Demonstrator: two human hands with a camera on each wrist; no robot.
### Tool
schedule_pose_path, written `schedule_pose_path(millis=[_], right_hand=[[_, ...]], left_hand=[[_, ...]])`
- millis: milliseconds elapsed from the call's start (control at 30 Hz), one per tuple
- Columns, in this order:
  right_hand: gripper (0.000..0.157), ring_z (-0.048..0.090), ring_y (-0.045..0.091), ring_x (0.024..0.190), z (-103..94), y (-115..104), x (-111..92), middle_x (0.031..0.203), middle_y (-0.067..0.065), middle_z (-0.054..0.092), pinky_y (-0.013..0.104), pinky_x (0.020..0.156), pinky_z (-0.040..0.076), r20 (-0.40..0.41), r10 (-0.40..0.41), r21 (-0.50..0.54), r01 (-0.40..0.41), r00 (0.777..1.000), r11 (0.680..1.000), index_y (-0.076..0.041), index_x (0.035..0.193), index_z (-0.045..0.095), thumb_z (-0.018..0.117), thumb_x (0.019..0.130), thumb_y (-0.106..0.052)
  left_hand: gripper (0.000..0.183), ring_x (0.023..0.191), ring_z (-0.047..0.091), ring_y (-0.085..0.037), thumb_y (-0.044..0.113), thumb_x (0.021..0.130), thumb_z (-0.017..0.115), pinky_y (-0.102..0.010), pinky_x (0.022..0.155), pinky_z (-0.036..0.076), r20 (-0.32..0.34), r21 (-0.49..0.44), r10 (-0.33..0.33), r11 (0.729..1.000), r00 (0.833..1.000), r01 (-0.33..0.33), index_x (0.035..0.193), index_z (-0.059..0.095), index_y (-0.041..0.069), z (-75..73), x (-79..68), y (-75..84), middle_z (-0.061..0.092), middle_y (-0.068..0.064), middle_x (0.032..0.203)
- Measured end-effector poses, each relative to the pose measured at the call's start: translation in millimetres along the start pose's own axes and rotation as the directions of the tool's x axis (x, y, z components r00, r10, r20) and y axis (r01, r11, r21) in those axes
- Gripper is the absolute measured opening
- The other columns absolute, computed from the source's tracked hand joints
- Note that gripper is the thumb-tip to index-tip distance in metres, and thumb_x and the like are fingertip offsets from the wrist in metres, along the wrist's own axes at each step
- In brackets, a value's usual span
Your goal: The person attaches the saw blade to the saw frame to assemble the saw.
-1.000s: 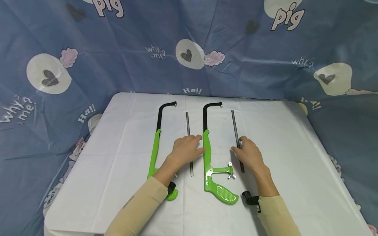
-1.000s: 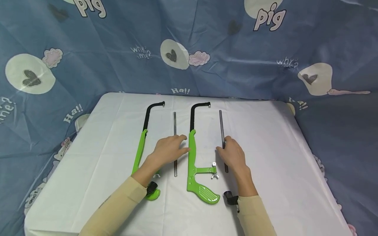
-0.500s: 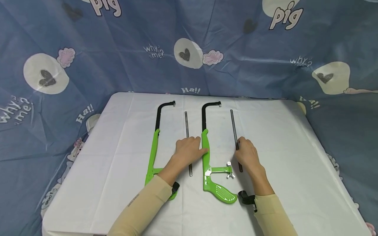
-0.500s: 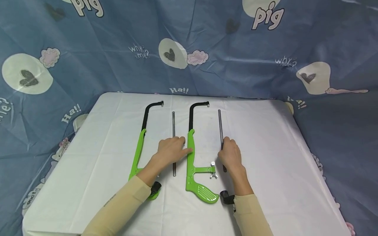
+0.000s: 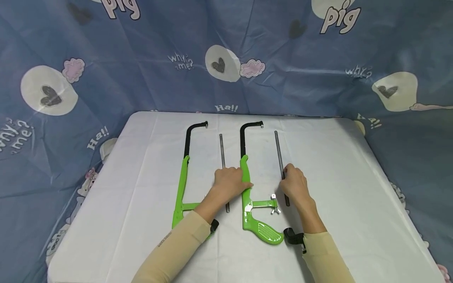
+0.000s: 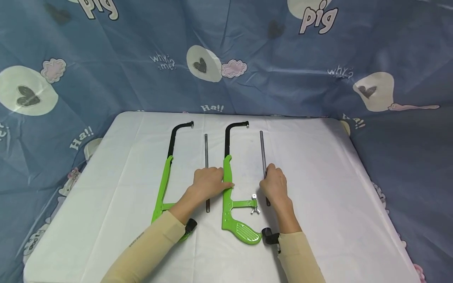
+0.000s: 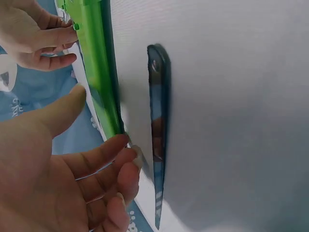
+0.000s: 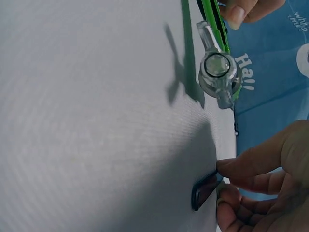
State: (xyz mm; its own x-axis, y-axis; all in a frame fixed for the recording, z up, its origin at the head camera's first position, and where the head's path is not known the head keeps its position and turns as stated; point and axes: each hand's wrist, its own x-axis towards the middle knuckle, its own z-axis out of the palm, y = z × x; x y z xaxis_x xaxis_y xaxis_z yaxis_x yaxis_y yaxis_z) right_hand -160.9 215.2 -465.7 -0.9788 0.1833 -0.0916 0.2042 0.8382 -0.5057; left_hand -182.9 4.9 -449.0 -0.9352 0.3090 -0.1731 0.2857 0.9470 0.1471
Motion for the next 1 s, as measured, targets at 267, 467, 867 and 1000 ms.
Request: schedule_pose_path(millis=[267, 467, 867, 1000], right_hand=[[0.04, 0.054, 0.035, 0.093, -0.1, -0.8, -0.1, 0.1, 0.022, 0.059, 0.044, 0.075, 0.043, -0.017, 0.033, 0.011, -0.033, 0.999, 0.999, 0.001, 0.113, 0.053, 0.05, 0.074, 0.002], [0.04, 0.054, 0.035, 0.092, 0.0, -0.9, -0.1, 0.101, 0.023, 0.059, 0.043, 0.074, 0.043, -0.005, 0.044, 0.014, -0.044, 0.999, 0.999, 0.001, 0.114, 0.053, 0.049, 0.073, 0.002], [0.04, 0.053, 0.033, 0.09, 3.9, -3.4, 0.7, 0.098, 0.02, 0.059, 0.041, 0.07, 0.042, -0.023, 0.067, 0.018, -0.067, 0.997, 0.998, -0.001, 0.112, 0.055, 0.051, 0.072, 0.003], [0.042, 0.051, 0.033, 0.092, 2.3, -3.8, 2.1, 0.101, 0.019, 0.056, 0.041, 0.072, 0.042, 0.002, 0.067, 0.017, -0.067, 0.998, 0.998, -0.002, 0.114, 0.053, 0.048, 0.073, 0.004]], left_hand=[[0.048, 0.057, 0.053, -0.019, 0.062, 0.077, 0.06, -0.034, 0.05, 0.037, 0.001, -0.026, -0.01, 1.0, 1.0, 0.01, 0.06, 0.05, 0.018, 0.8, 3.1, 5.0, 0.053, 0.0, 0.059], [0.05, 0.053, 0.05, -0.018, 0.061, 0.078, 0.06, -0.034, 0.049, 0.035, 0.035, -0.033, -0.024, 0.999, 0.999, 0.025, 0.054, 0.048, 0.018, -1.0, 2.3, 5.7, 0.051, 0.001, 0.055], [0.051, 0.053, 0.05, -0.017, 0.062, 0.078, 0.058, -0.032, 0.05, 0.036, 0.089, -0.03, -0.044, 0.998, 0.995, 0.047, 0.052, 0.049, 0.019, -0.9, 4.2, 5.5, 0.049, 0.001, 0.054], [0.051, 0.052, 0.05, -0.017, 0.063, 0.077, 0.059, -0.033, 0.049, 0.036, 0.09, -0.04, -0.047, 0.998, 0.995, 0.051, 0.053, 0.05, 0.018, -0.2, 5.6, 4.2, 0.049, 0.001, 0.054]])
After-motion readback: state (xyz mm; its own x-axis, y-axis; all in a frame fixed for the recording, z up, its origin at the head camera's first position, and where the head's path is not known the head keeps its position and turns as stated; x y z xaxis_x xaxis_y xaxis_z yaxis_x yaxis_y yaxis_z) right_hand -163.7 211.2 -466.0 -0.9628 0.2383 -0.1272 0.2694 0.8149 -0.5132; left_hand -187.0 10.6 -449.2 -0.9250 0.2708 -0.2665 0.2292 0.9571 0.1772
